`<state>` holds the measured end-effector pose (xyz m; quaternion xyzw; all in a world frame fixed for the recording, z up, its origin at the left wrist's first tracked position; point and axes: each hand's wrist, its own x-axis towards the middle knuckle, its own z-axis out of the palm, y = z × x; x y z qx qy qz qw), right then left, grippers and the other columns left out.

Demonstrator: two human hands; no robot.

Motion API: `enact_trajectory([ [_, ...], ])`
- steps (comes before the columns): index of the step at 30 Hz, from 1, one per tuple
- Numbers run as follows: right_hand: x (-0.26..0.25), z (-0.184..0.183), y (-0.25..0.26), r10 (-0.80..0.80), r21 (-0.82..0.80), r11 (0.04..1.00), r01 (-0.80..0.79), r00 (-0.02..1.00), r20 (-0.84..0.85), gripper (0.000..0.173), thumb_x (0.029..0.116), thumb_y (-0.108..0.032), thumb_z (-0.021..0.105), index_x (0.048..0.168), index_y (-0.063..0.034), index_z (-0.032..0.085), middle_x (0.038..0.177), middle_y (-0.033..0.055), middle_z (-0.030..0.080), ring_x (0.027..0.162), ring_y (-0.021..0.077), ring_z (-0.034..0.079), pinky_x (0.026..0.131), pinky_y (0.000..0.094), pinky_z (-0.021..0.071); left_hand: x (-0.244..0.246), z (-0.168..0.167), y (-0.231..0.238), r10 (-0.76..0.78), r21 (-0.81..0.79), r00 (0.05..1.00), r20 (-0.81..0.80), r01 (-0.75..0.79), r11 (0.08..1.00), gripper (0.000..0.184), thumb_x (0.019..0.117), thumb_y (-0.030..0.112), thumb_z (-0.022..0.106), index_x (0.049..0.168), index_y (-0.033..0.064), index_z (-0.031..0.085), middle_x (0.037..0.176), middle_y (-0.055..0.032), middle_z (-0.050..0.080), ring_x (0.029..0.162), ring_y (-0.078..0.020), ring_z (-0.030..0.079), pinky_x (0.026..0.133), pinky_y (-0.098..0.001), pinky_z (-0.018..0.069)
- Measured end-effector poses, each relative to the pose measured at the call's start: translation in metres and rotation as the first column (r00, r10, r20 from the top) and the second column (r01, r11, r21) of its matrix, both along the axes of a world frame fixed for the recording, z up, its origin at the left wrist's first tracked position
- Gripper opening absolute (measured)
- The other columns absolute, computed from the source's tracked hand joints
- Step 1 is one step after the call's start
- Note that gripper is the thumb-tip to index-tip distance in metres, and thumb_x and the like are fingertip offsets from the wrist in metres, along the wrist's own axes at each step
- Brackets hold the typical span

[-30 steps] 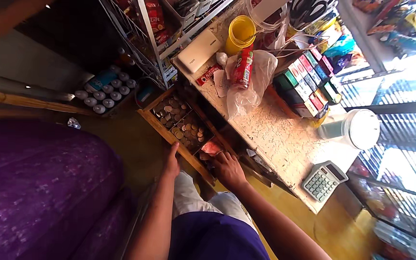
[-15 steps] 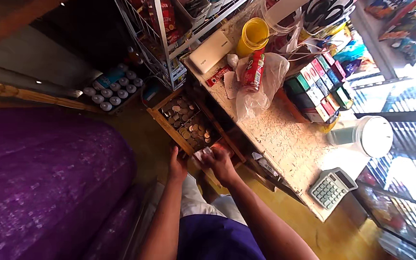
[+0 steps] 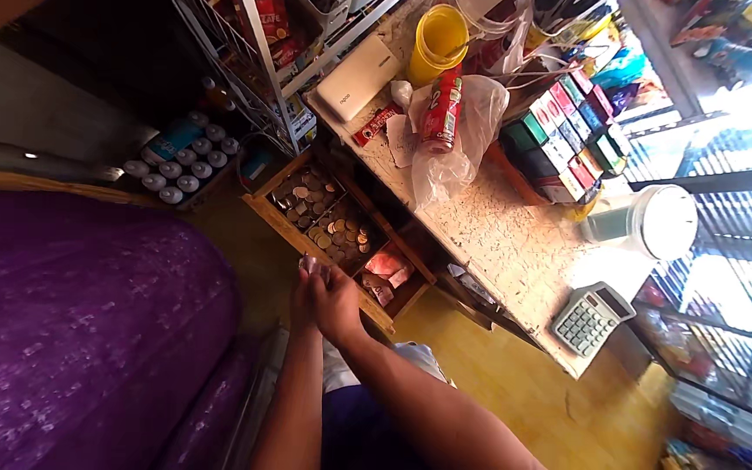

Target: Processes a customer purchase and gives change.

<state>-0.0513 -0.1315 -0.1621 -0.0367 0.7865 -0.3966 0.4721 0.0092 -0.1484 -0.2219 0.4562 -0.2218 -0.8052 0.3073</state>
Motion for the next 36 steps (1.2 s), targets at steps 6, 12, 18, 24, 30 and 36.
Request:
enact_trajectory([
  [6, -0.023, 0.002, 0.073, 0.398, 0.095, 0.914, -0.394, 0.917, -0.023, 0.033, 0.1049, -0.024, 0.051, 0.094, -0.0007, 0.071, 0.08, 0.0087, 0.07, 0.074, 0.0181, 0.069, 0.074, 0.0401, 0.0567, 0.002, -0.024, -0.002, -0.003, 0.116, 0.998, -0.063, 0.011, 0.993, 0.036, 0.112, 0.025, 0.024, 0.129, 0.0058, 0.049, 0.103, -0.0038, 0.07, 0.096, -0.0113, 0.07, 0.088, -0.033, 0.0599],
  [12, -0.065, -0.001, 0.105, 0.605, 0.299, 0.795, -0.527, 0.66, -0.445, 0.03, 0.1013, -0.024, 0.054, 0.103, -0.004, 0.076, 0.095, 0.0154, 0.073, 0.083, 0.0305, 0.072, 0.075, 0.0496, 0.0589, -0.002, -0.023, -0.003, -0.005, 0.183, 0.999, 0.035, -0.001, 0.983, 0.032, 0.1123, 0.026, 0.027, 0.127, 0.0073, 0.049, 0.102, -0.0026, 0.067, 0.095, -0.0107, 0.068, 0.086, -0.0321, 0.0592],
  [18, -0.075, -0.031, 0.091, 0.844, 0.538, 0.524, -0.661, 0.32, -0.43, 0.025, 0.1007, -0.013, 0.053, 0.109, -0.0043, 0.075, 0.102, 0.0202, 0.072, 0.09, 0.0393, 0.072, 0.074, 0.055, 0.0573, -0.001, -0.021, -0.004, 0.014, 0.166, 1.0, -0.002, -0.013, 0.986, 0.024, 0.1103, 0.022, 0.035, 0.119, 0.0061, 0.051, 0.094, -0.0013, 0.069, 0.087, -0.0089, 0.069, 0.081, -0.0283, 0.0607],
  [24, -0.094, -0.003, 0.1, 0.427, 0.051, 0.837, -0.545, 0.591, -0.684, 0.016, 0.0901, -0.013, 0.063, 0.096, -0.0021, 0.073, 0.101, 0.0156, 0.069, 0.1, 0.0297, 0.067, 0.087, 0.0443, 0.056, 0.005, -0.027, -0.001, -0.024, 0.135, 0.999, 0.023, 0.021, 0.991, 0.03, 0.0953, 0.03, 0.066, 0.111, 0.006, 0.057, 0.085, -0.0012, 0.069, 0.076, -0.0108, 0.069, 0.07, -0.0306, 0.0619],
  [30, -0.104, 0.031, 0.068, 0.275, -0.177, 0.917, -0.356, 0.889, -0.367, 0.019, 0.0971, -0.012, 0.059, 0.11, 0.0016, 0.065, 0.094, 0.0071, 0.069, 0.081, 0.0073, 0.067, 0.074, 0.0257, 0.0576, 0.002, -0.011, -0.003, -0.02, 0.168, 0.995, 0.1, 0.003, 0.986, 0.018, 0.1005, 0.007, 0.054, 0.118, 0.0028, 0.054, 0.087, -0.0043, 0.072, 0.074, -0.0124, 0.071, 0.068, -0.0306, 0.0624],
  [36, -0.064, 0.008, 0.008, 0.564, 0.051, 0.824, -0.564, 0.811, -0.154, 0.028, 0.0962, -0.017, 0.067, 0.119, -0.0019, 0.064, 0.105, 0.0141, 0.071, 0.096, 0.0224, 0.07, 0.089, 0.0405, 0.0554, 0.003, -0.01, -0.004, -0.032, 0.117, 0.996, 0.085, 0.022, 0.993, 0.021, 0.1086, 0.009, 0.037, 0.116, 0.0034, 0.056, 0.089, -0.0031, 0.071, 0.08, -0.0101, 0.071, 0.074, -0.0296, 0.0616],
])
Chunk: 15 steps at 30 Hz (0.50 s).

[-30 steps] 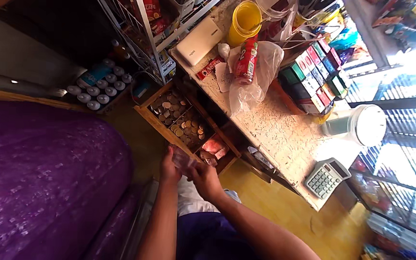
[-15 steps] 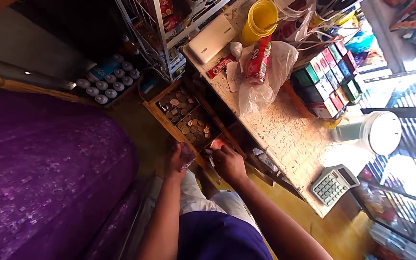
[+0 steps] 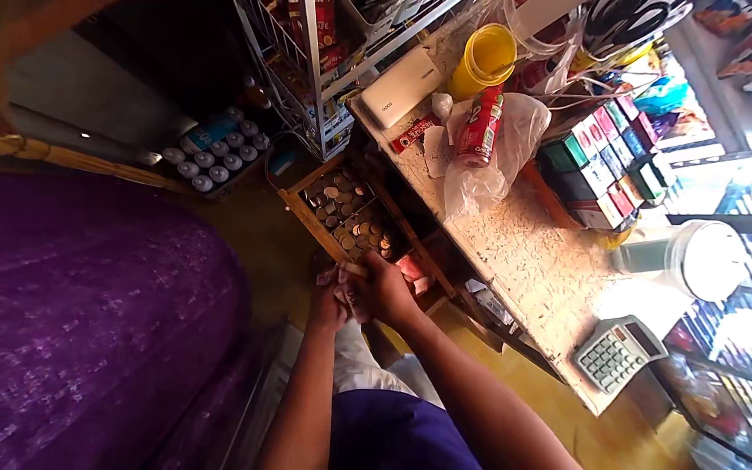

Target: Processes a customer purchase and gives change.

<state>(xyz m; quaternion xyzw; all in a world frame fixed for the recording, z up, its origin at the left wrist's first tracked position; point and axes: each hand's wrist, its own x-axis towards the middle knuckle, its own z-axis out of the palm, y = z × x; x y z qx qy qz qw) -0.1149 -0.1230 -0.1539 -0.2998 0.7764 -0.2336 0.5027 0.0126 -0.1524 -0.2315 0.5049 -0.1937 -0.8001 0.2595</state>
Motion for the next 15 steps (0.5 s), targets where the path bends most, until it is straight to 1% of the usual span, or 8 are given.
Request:
enact_trajectory([
  [3, 0.006, -0.006, -0.009, 0.009, 0.063, 0.998, -0.005, 0.998, -0.062, 0.029, 0.0963, -0.019, 0.067, 0.119, -0.0019, 0.063, 0.104, 0.015, 0.071, 0.097, 0.024, 0.07, 0.09, 0.0408, 0.0551, 0.004, -0.007, -0.001, -0.001, 0.007, 0.997, -0.08, 0.002, 1.0, 0.032, 0.1053, 0.031, 0.049, 0.118, 0.0015, 0.055, 0.09, -0.0036, 0.072, 0.081, -0.0106, 0.071, 0.074, -0.0302, 0.0617],
  [5, 0.007, -0.005, -0.011, 0.034, 0.09, 0.996, -0.028, 0.997, -0.07, 0.03, 0.0962, -0.02, 0.068, 0.119, -0.0018, 0.062, 0.105, 0.0156, 0.07, 0.099, 0.0246, 0.069, 0.091, 0.0411, 0.0546, 0.009, -0.012, 0.002, -0.013, -0.004, 0.994, -0.111, 0.012, 1.0, 0.075, 0.0808, 0.06, 0.077, 0.12, 0.0, 0.055, 0.094, -0.0025, 0.072, 0.084, -0.0103, 0.071, 0.077, -0.0308, 0.0615],
  [6, 0.007, -0.004, -0.012, 0.052, 0.096, 0.994, -0.045, 0.996, -0.078, 0.03, 0.096, -0.02, 0.068, 0.119, -0.0018, 0.062, 0.105, 0.0159, 0.071, 0.1, 0.025, 0.069, 0.092, 0.0412, 0.0543, 0.01, -0.013, 0.002, -0.015, -0.005, 0.994, -0.112, 0.014, 1.0, 0.085, 0.071, 0.065, 0.083, 0.119, 0.0007, 0.056, 0.094, -0.0014, 0.072, 0.085, -0.0097, 0.071, 0.078, -0.0308, 0.0617],
  [7, 0.006, -0.005, -0.013, 0.072, 0.095, 0.993, -0.063, 0.994, -0.086, 0.03, 0.0959, -0.019, 0.069, 0.119, -0.0017, 0.062, 0.106, 0.0162, 0.07, 0.101, 0.0253, 0.069, 0.093, 0.0415, 0.0539, 0.01, -0.012, 0.001, -0.01, -0.007, 0.993, -0.116, 0.009, 1.0, 0.077, 0.0728, 0.057, 0.086, 0.118, 0.0019, 0.056, 0.094, -0.0009, 0.073, 0.085, -0.0094, 0.071, 0.079, -0.0308, 0.062],
  [9, 0.008, -0.007, -0.013, 0.096, 0.073, 0.993, -0.088, 0.988, -0.118, 0.029, 0.0961, -0.017, 0.067, 0.121, -0.002, 0.061, 0.109, 0.0164, 0.07, 0.104, 0.0259, 0.069, 0.094, 0.0412, 0.0539, 0.008, -0.007, -0.001, -0.009, -0.007, 0.995, -0.1, 0.008, 1.0, 0.035, 0.0919, 0.02, 0.067, 0.118, 0.0004, 0.056, 0.095, -0.0042, 0.072, 0.087, -0.0117, 0.071, 0.081, -0.0327, 0.061],
  [10, 0.011, -0.007, -0.011, 0.094, 0.06, 0.994, -0.087, 0.987, -0.131, 0.031, 0.0964, -0.016, 0.066, 0.124, -0.0024, 0.06, 0.112, 0.017, 0.07, 0.106, 0.0265, 0.069, 0.095, 0.0413, 0.0542, 0.006, -0.004, -0.002, -0.008, 0.003, 0.997, -0.075, 0.008, 1.0, 0.025, 0.0975, 0.009, 0.058, 0.12, -0.0015, 0.056, 0.097, -0.0065, 0.072, 0.089, -0.0131, 0.071, 0.083, -0.0333, 0.0605],
  [13, 0.023, 0.002, 0.005, 0.044, 0.071, 0.997, -0.036, 0.993, -0.112, 0.049, 0.0943, -0.012, 0.066, 0.14, -0.0035, 0.051, 0.12, 0.0184, 0.068, 0.107, 0.0293, 0.069, 0.096, 0.0444, 0.0552, 0.004, -0.002, -0.004, -0.026, 0.029, 1.0, 0.001, 0.026, 0.999, 0.019, 0.1025, 0.007, 0.051, 0.119, -0.0013, 0.056, 0.094, -0.0075, 0.071, 0.085, -0.0133, 0.071, 0.079, -0.0321, 0.0611],
  [15, 0.032, 0.008, 0.025, 0.017, 0.106, 0.994, -0.006, 0.995, -0.103, 0.053, 0.0939, -0.012, 0.067, 0.143, -0.0051, 0.048, 0.112, 0.0168, 0.071, 0.099, 0.0299, 0.072, 0.09, 0.0473, 0.0577, 0.005, -0.006, -0.004, -0.04, 0.021, 0.999, -0.019, 0.041, 0.999, 0.023, 0.1027, 0.012, 0.051, 0.122, -0.0014, 0.054, 0.095, -0.0079, 0.071, 0.085, -0.0145, 0.071, 0.079, -0.0345, 0.0612],
])
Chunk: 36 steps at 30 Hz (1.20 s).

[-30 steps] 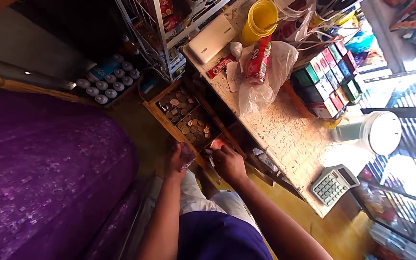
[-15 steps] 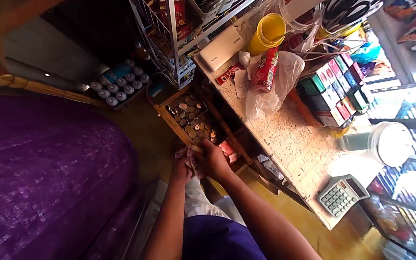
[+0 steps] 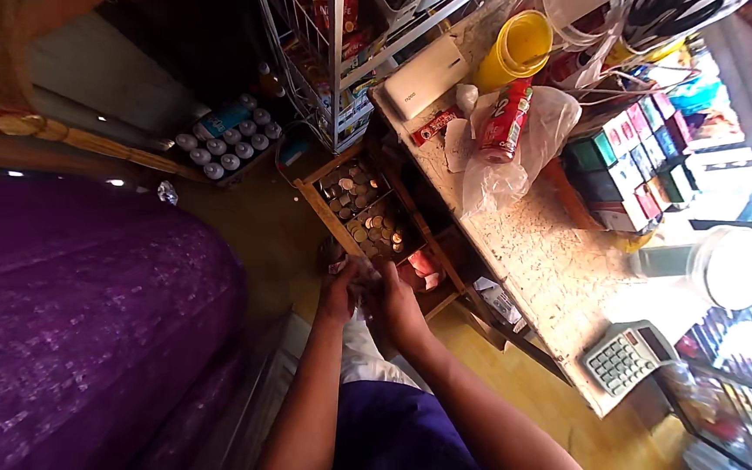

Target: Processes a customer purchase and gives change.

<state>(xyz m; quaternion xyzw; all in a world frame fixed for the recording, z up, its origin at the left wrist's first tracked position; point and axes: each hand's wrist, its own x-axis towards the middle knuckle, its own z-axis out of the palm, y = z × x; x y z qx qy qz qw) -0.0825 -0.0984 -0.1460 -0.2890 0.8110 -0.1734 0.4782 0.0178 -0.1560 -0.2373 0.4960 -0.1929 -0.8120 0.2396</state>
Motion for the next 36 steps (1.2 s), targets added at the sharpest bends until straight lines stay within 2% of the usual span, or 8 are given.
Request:
enact_trajectory([
  [10, 0.005, -0.025, 0.094, 0.176, -0.252, 0.931, -0.262, 0.931, -0.319, 0.015, 0.0947, -0.012, 0.061, 0.095, -0.0024, 0.073, 0.086, 0.0138, 0.069, 0.077, 0.0277, 0.071, 0.069, 0.0435, 0.0611, 0.002, -0.007, 0.001, -0.06, -0.036, 0.998, -0.009, 0.06, 0.998, 0.025, 0.1053, 0.019, 0.041, 0.12, 0.0032, 0.053, 0.091, -0.0042, 0.071, 0.084, -0.0129, 0.072, 0.078, -0.0335, 0.0624],
  [15, -0.035, -0.029, 0.083, 0.034, -0.247, 0.947, -0.207, 0.827, -0.56, 0.016, 0.0905, -0.017, 0.065, 0.094, -0.0048, 0.074, 0.093, 0.0151, 0.07, 0.086, 0.0312, 0.072, 0.071, 0.0454, 0.0611, 0.004, -0.008, 0.0, -0.053, -0.025, 0.997, -0.06, 0.052, 0.998, 0.026, 0.1005, 0.021, 0.048, 0.119, 0.0039, 0.053, 0.09, -0.0039, 0.072, 0.082, -0.0131, 0.073, 0.076, -0.0333, 0.0635],
  [20, -0.045, -0.02, 0.056, 0.385, 0.256, 0.92, -0.297, 0.811, -0.44, 0.034, 0.098, -0.029, 0.058, 0.123, -0.0116, 0.073, 0.158, 0.0168, 0.044, 0.139, 0.0379, 0.048, 0.104, 0.052, 0.0455, 0.002, -0.002, -0.001, -0.057, -0.029, 0.998, -0.034, 0.056, 0.998, 0.022, 0.1031, 0.017, 0.042, 0.117, 0.0047, 0.053, 0.087, -0.0025, 0.072, 0.08, -0.0116, 0.073, 0.074, -0.032, 0.0634],
  [22, -0.041, -0.023, 0.056, 0.408, 0.28, 0.91, -0.304, 0.773, -0.486, 0.04, 0.0977, -0.029, 0.057, 0.13, -0.0104, 0.07, 0.158, 0.0113, 0.047, 0.142, 0.0351, 0.045, 0.106, 0.0535, 0.0424, 0.002, -0.002, 0.0, -0.057, -0.031, 0.997, -0.047, 0.056, 0.998, 0.022, 0.1027, 0.018, 0.043, 0.117, 0.0043, 0.053, 0.088, -0.0029, 0.072, 0.08, -0.0119, 0.073, 0.075, -0.0321, 0.0635],
  [25, -0.041, -0.024, 0.076, 0.153, -0.069, 0.955, -0.289, 0.677, -0.72, 0.026, 0.0932, -0.02, 0.064, 0.115, -0.0134, 0.077, 0.131, 0.0061, 0.07, 0.12, 0.0331, 0.065, 0.09, 0.0542, 0.0522, 0.003, -0.002, -0.001, -0.072, -0.035, 0.996, -0.047, 0.071, 0.997, 0.022, 0.102, 0.019, 0.046, 0.114, 0.0034, 0.055, 0.087, -0.0039, 0.073, 0.079, -0.0125, 0.073, 0.073, -0.0322, 0.0634],
  [28, -0.052, -0.005, 0.084, -0.132, -0.403, 0.905, -0.138, 0.809, -0.572, 0.022, 0.0926, -0.009, 0.062, 0.108, -0.0076, 0.077, 0.113, 0.0095, 0.074, 0.108, 0.0266, 0.069, 0.088, 0.0469, 0.0542, 0.003, -0.001, 0.0, -0.058, -0.026, 0.998, -0.028, 0.057, 0.998, 0.024, 0.1024, 0.018, 0.048, 0.121, 0.0025, 0.053, 0.091, -0.0045, 0.072, 0.083, -0.013, 0.073, 0.076, -0.0332, 0.0632],
  [32, -0.037, 0.031, 0.044, -0.285, -0.392, 0.865, 0.313, 0.95, 0.13, 0.033, 0.0944, -0.003, 0.063, 0.127, 0.0019, 0.065, 0.121, 0.0127, 0.069, 0.094, 0.0106, 0.07, 0.084, 0.0273, 0.0607, -0.003, 0.003, 0.004, -0.022, -0.037, 0.999, 0.023, 0.023, 0.999, 0.023, 0.1023, 0.015, 0.048, 0.12, 0.002, 0.054, 0.091, -0.0024, 0.071, 0.082, -0.0103, 0.071, 0.076, -0.031, 0.0621],
  [36, -0.005, -0.014, 0.009, -0.159, -0.454, 0.886, 0.093, 0.981, -0.109, 0.034, 0.0928, -0.004, 0.063, 0.126, 0.002, 0.069, 0.119, 0.0183, 0.07, 0.107, 0.0228, 0.069, 0.095, 0.0326, 0.0569, -0.003, 0.012, 0.007, -0.05, -0.139, 0.993, 0.108, 0.064, 0.988, 0.023, 0.107, 0.013, 0.04, 0.118, 0.0004, 0.055, 0.092, 0.0009, 0.068, 0.086, -0.0042, 0.067, 0.08, -0.0243, 0.0585],
])
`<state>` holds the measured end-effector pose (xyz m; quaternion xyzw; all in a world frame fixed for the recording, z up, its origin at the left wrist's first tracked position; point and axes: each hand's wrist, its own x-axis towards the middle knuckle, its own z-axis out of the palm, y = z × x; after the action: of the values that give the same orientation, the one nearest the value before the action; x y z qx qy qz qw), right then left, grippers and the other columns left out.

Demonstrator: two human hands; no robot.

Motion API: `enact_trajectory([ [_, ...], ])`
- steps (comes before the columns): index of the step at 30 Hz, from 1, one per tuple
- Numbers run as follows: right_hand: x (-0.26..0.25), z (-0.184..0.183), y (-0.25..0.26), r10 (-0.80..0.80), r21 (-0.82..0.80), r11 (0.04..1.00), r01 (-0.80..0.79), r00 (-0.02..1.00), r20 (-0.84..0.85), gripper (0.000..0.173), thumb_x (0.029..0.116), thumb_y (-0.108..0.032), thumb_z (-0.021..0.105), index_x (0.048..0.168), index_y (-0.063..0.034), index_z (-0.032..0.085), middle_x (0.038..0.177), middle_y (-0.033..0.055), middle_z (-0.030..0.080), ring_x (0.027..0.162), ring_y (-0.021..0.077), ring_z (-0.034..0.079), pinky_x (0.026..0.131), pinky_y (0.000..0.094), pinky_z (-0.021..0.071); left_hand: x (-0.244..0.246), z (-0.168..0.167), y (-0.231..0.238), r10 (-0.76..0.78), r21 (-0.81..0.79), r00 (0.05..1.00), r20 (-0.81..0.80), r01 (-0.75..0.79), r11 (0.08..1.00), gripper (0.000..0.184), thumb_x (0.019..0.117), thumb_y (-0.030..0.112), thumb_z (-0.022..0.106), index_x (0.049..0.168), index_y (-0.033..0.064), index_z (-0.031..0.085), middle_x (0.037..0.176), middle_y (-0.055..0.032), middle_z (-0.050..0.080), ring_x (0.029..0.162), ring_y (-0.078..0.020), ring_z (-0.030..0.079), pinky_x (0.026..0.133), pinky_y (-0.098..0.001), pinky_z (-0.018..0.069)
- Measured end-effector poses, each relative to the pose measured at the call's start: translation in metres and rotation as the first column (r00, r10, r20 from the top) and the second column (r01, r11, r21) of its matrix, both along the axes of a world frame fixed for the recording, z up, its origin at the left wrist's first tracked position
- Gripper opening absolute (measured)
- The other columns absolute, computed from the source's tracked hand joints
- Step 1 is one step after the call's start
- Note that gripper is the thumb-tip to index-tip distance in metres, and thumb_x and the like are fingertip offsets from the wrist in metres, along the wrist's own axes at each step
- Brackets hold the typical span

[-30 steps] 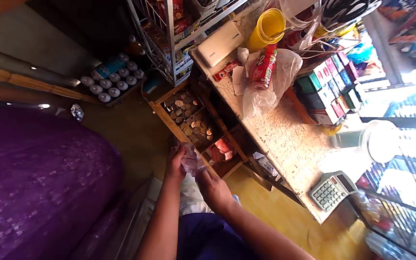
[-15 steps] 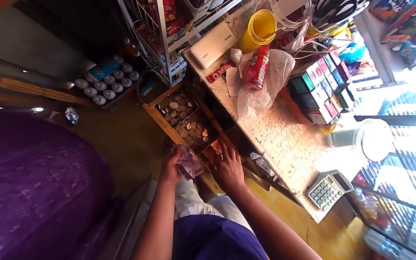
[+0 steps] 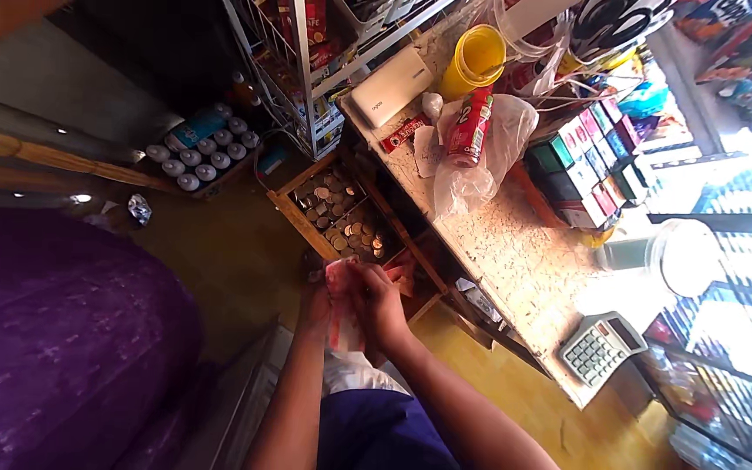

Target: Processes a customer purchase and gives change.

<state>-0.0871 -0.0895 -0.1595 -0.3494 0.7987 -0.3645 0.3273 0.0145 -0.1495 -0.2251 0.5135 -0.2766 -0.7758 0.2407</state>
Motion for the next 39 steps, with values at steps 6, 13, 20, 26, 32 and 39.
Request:
enact_trajectory([
  [6, 0.01, -0.017, -0.009, -0.071, 0.054, 0.996, 0.075, 0.995, -0.065, 0.037, 0.0947, -0.011, 0.065, 0.13, 0.0017, 0.067, 0.121, 0.0207, 0.067, 0.104, 0.0255, 0.07, 0.088, 0.0349, 0.0593, 0.007, -0.017, 0.001, -0.028, 0.008, 0.999, -0.04, 0.029, 1.0, 0.034, 0.0953, 0.018, 0.062, 0.119, -0.0036, 0.054, 0.092, -0.0021, 0.072, 0.086, -0.007, 0.07, 0.082, -0.0264, 0.0603],
  [13, -0.05, -0.02, 0.052, 0.174, 0.661, 0.75, -0.037, 0.974, -0.143, 0.034, 0.1018, -0.02, 0.057, 0.13, -0.0007, 0.062, 0.131, 0.0224, 0.061, 0.111, 0.0352, 0.068, 0.091, 0.047, 0.0575, 0.001, -0.011, -0.003, -0.038, -0.025, 0.999, -0.005, 0.038, 0.999, 0.029, 0.0973, 0.005, 0.054, 0.125, -0.005, 0.051, 0.103, -0.0038, 0.068, 0.095, -0.0057, 0.068, 0.089, -0.024, 0.0574],
  [20, -0.052, -0.027, 0.039, 0.397, 0.799, 0.597, -0.073, 0.892, -0.215, 0.033, 0.102, -0.007, 0.047, 0.128, -0.0022, 0.067, 0.129, 0.0209, 0.066, 0.121, 0.0385, 0.064, 0.094, 0.0543, 0.0529, 0.0, -0.009, -0.001, -0.046, -0.024, 0.999, -0.028, 0.045, 0.999, 0.027, 0.0968, 0.006, 0.054, 0.122, -0.0036, 0.052, 0.1, -0.0037, 0.07, 0.093, -0.0064, 0.069, 0.087, -0.0246, 0.0586],
  [26, -0.066, 0.009, 0.058, 0.079, 0.487, 0.873, -0.012, 0.99, -0.118, 0.035, 0.1038, -0.029, 0.053, 0.128, -0.0074, 0.065, 0.107, 0.0118, 0.073, 0.099, 0.025, 0.071, 0.088, 0.0435, 0.0572, 0.0, -0.012, 0.0, -0.042, -0.022, 0.999, -0.025, 0.042, 0.999, 0.028, 0.0963, 0.007, 0.055, 0.122, -0.0039, 0.054, 0.101, -0.0045, 0.07, 0.094, -0.0065, 0.069, 0.088, -0.0249, 0.0581],
  [32, -0.079, 0.022, 0.045, -0.035, 0.362, 0.931, -0.048, 0.975, 0.22, 0.024, 0.0964, -0.028, 0.069, 0.093, -0.0044, 0.067, 0.075, -0.0011, 0.06, 0.068, 0.0049, 0.056, 0.067, 0.0255, 0.0487, 0.0, -0.008, -0.002, -0.022, 0.005, 0.999, -0.048, 0.022, 1.0, 0.022, 0.0974, 0.005, 0.054, 0.118, -0.0033, 0.055, 0.097, -0.0039, 0.07, 0.09, -0.0075, 0.07, 0.084, -0.0254, 0.0594],
  [39, -0.063, 0.018, 0.031, -0.134, 0.165, 0.985, 0.058, 0.859, 0.495, 0.026, 0.097, -0.024, 0.069, 0.078, -0.0078, 0.062, 0.063, -0.0051, 0.059, 0.055, 0.0033, 0.056, 0.055, 0.0229, 0.0495, 0.002, -0.013, -0.003, -0.041, 0.033, 0.998, -0.048, 0.043, 0.999, 0.021, 0.0989, 0.007, 0.053, 0.117, -0.0023, 0.056, 0.094, -0.0036, 0.071, 0.087, -0.0091, 0.071, 0.082, -0.0274, 0.0605],
])
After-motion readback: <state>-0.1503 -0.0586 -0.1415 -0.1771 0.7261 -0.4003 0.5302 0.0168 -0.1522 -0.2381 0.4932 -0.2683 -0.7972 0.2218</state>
